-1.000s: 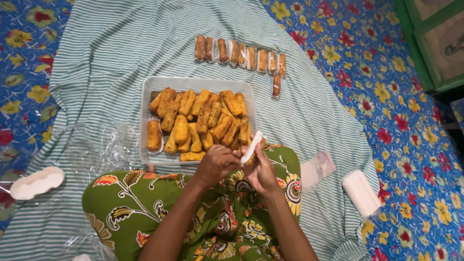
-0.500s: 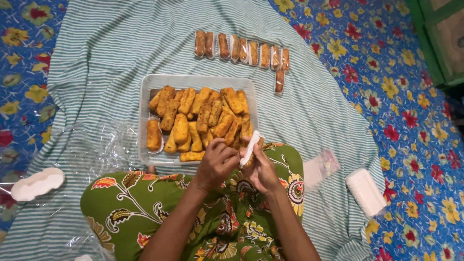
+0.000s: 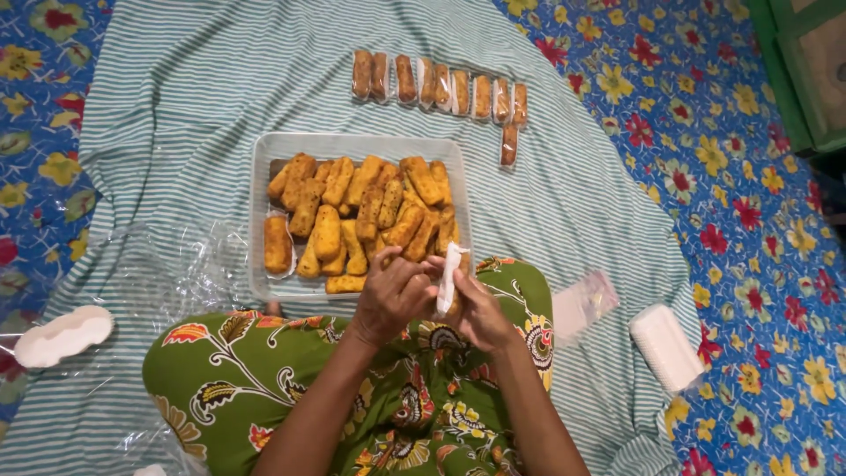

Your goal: Wrapping individual pieces of fried food in small paper sheets

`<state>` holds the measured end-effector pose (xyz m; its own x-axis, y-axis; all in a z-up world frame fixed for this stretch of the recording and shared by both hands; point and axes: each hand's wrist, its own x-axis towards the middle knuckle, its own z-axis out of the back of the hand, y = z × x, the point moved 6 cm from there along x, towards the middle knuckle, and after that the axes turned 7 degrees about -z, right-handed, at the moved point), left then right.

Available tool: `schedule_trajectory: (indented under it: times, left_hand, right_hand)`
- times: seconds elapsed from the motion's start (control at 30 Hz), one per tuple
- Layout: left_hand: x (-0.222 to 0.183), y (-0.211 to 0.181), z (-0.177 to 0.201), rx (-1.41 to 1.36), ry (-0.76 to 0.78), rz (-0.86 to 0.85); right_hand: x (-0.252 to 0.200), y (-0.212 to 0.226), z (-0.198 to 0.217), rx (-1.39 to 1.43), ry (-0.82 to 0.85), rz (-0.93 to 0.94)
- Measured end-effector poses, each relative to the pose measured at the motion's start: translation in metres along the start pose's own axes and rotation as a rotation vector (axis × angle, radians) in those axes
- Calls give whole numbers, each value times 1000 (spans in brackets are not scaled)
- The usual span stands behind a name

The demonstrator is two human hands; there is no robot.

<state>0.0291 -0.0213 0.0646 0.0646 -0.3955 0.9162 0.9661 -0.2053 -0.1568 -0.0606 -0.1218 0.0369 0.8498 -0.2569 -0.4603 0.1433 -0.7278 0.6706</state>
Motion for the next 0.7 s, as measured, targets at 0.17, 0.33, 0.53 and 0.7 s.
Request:
schedule_trajectory:
  times: [0.17,0.33,0.53,0.7]
  left_hand:
    - [5,-1,5,12,1,12]
    - [13,-1,14,-19,-2,65]
    - [-4,17,8,-92,-9,197]
    - [-57,44,-27,-313,56,533]
  right_hand:
    - [-6,-1,-3,-84,-12,-34]
    - [-10,-5,1,-145,-12,-110]
    - [-15,-22,16,-236,-52,-137]
    - [-14,-31,22,-303,-45,-153]
